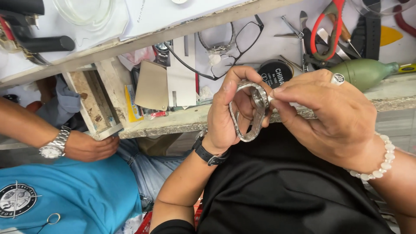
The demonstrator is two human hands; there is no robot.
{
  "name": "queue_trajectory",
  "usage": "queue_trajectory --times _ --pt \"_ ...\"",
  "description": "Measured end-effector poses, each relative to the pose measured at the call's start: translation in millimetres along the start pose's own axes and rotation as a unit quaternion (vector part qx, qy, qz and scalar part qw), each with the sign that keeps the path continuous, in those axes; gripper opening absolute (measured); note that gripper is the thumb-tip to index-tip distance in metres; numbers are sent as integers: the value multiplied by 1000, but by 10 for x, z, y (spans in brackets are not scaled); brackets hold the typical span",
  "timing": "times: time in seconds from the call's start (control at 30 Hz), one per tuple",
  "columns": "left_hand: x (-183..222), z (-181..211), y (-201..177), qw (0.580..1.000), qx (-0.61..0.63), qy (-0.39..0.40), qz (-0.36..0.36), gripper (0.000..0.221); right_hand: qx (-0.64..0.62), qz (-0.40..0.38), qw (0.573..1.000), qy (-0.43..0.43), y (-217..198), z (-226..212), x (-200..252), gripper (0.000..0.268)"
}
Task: Cleaning a metal watch band and case using a small pick and a cotton cloth to remove dirt from crevices.
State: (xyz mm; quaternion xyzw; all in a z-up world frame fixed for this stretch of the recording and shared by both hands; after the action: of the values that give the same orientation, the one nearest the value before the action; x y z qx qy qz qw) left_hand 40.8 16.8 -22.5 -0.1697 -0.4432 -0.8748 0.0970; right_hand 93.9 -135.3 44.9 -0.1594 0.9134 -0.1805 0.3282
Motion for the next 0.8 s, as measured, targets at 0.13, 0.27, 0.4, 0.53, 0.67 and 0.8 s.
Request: queue_trajectory --times 0.13,0.27,0.4,0.53,0.67,0.8 --pt "37 26 134 997 -47 51 39 38 53 -5 996 75 -35 2 58 27" --pt "128 13 202 967 -174 167 79 44 -129 58 952 272 -14 58 135 38" --pt "177 -11 264 920 -241 303 55 41 -193 82 891 403 39 62 247 46" --pt "165 -54 262 915 -212 342 40 37 -177 102 920 336 43 -11 260 49" --pt "171 -45 300 892 -256 371 32 35 -175 137 939 263 63 -15 293 48" --pt "175 -73 298 882 -266 388 9 36 -175 151 944 237 73 -37 303 46"
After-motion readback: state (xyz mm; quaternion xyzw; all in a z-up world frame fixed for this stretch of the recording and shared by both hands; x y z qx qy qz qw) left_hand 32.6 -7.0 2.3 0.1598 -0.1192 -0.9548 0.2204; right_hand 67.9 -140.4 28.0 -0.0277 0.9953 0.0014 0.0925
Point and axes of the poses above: each hand's wrist, its own x-axis away from the middle knuckle, its own y-axis out of the palm, z = x × y, the point moved 4 cm from there along -x, towards the middle knuckle, and after that the axes turned 10 degrees about z, right-handed, at the moved point
